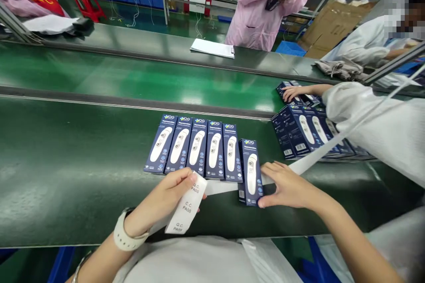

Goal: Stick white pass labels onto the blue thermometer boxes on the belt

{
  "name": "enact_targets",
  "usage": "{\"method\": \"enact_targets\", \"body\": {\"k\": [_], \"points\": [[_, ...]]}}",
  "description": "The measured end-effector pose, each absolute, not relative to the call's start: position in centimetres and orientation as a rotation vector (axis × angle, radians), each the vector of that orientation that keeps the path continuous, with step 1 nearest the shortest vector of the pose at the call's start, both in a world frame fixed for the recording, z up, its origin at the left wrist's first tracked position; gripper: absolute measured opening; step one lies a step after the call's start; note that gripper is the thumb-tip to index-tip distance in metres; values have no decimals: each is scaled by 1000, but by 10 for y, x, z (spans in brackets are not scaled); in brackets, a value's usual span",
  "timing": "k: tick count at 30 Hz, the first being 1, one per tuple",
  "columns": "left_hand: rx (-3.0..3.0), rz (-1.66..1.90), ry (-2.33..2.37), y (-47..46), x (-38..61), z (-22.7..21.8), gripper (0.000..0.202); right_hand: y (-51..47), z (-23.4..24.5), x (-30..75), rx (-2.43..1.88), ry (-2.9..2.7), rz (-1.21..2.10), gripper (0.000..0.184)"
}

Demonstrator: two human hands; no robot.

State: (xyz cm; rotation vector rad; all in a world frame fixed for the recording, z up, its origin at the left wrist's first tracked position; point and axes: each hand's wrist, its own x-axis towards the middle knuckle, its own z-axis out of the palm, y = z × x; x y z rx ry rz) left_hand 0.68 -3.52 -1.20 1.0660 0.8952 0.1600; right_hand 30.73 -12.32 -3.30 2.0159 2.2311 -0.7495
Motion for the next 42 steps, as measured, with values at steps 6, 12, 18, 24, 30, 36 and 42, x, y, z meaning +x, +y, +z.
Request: {"method": "enact_targets", "body": {"k": [6,12,18,24,30,36,42], "points": [[962,222,887,-43,-5,-9,32,-144,-46,291,2024,2339,-468,82],[846,217,815,-47,-18,2,27,-151,-50,276,2184,2166,-452,46],[847,609,910,-43,-27,33,25,-154,-19,278,2229,2010,-850,49],[1059,1246,1150,-7,-50,47,20,-110,-10,299,2498,1995,-859,43],[1325,723,1212,21,-50,-18,35,-60,-49,297,2418,1798,-1574,55],[1381,791,1158,16,-42,-28,31,-45,-51,307,2613,1648,-1214,77],[1294,982,1124,14,-21,8,35,-22,-14,253,2664,2408,-701,54]]}}
